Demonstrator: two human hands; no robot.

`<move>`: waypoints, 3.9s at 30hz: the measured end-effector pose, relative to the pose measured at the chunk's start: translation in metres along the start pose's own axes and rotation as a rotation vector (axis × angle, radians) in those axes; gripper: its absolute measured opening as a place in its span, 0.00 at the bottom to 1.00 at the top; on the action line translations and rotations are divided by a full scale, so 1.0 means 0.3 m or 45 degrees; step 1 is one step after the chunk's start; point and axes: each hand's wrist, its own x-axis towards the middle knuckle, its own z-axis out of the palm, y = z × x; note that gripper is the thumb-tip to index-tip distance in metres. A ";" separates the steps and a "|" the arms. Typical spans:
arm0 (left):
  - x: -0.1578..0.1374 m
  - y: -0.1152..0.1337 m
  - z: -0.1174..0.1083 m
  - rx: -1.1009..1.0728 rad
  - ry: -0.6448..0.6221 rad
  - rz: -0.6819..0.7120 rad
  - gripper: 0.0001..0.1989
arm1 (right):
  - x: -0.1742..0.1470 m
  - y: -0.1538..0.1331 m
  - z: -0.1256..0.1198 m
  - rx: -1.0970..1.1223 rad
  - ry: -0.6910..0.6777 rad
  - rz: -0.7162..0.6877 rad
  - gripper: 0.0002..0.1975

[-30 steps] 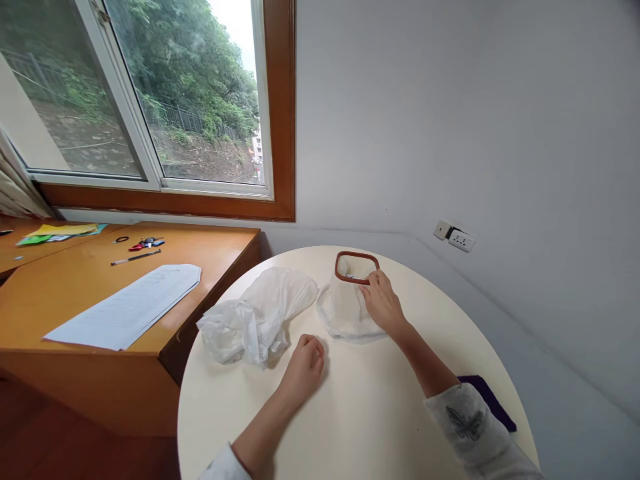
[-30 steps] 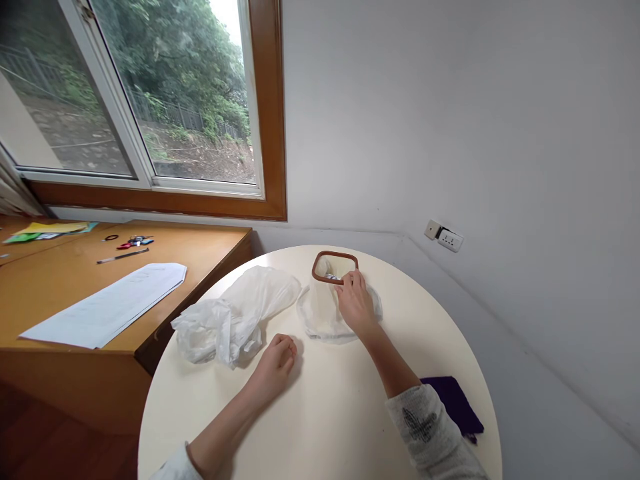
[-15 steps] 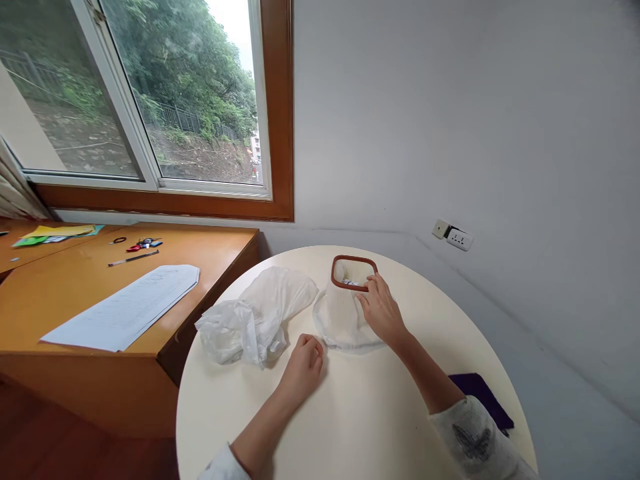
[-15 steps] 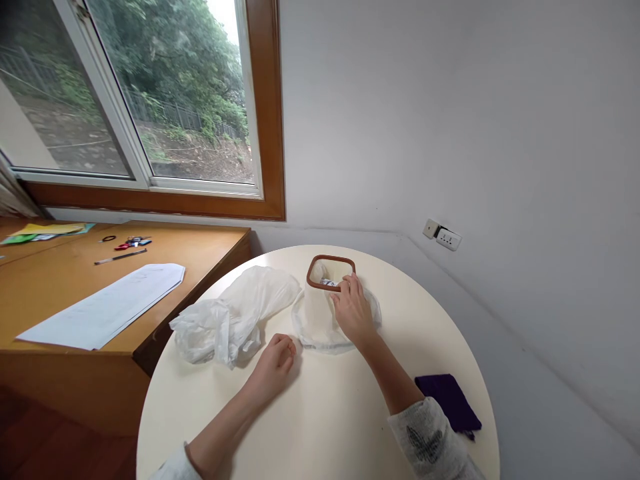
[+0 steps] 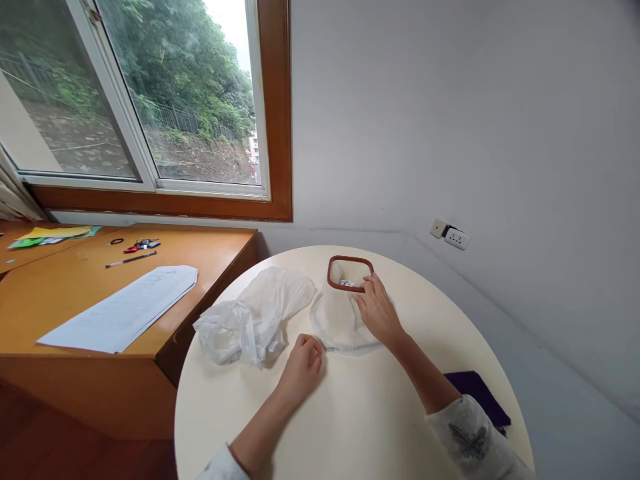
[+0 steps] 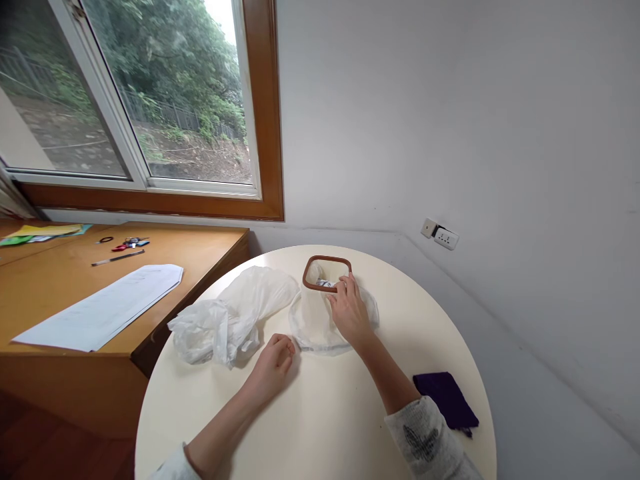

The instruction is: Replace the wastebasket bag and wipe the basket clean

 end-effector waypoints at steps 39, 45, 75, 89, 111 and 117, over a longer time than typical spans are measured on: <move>0.023 -0.062 0.019 -0.042 0.066 0.017 0.09 | 0.147 -0.026 0.120 0.138 -0.037 -0.088 0.11; 0.019 -0.041 0.009 0.000 0.024 -0.017 0.09 | 0.072 0.001 0.035 0.181 -0.072 -0.061 0.21; 0.039 -0.054 0.041 0.128 0.034 0.019 0.09 | -0.753 0.449 -0.245 -0.410 -0.613 0.632 0.30; 0.031 -0.046 0.031 0.042 0.046 -0.006 0.08 | -0.656 0.251 -0.162 -0.278 -0.734 0.373 0.29; 0.004 0.008 -0.001 -0.058 0.187 0.065 0.17 | -0.407 -0.157 0.112 -0.016 -0.737 -0.154 0.29; 0.004 0.029 -0.021 -0.144 0.268 0.130 0.16 | -0.345 -0.233 0.180 0.062 -0.763 -0.204 0.29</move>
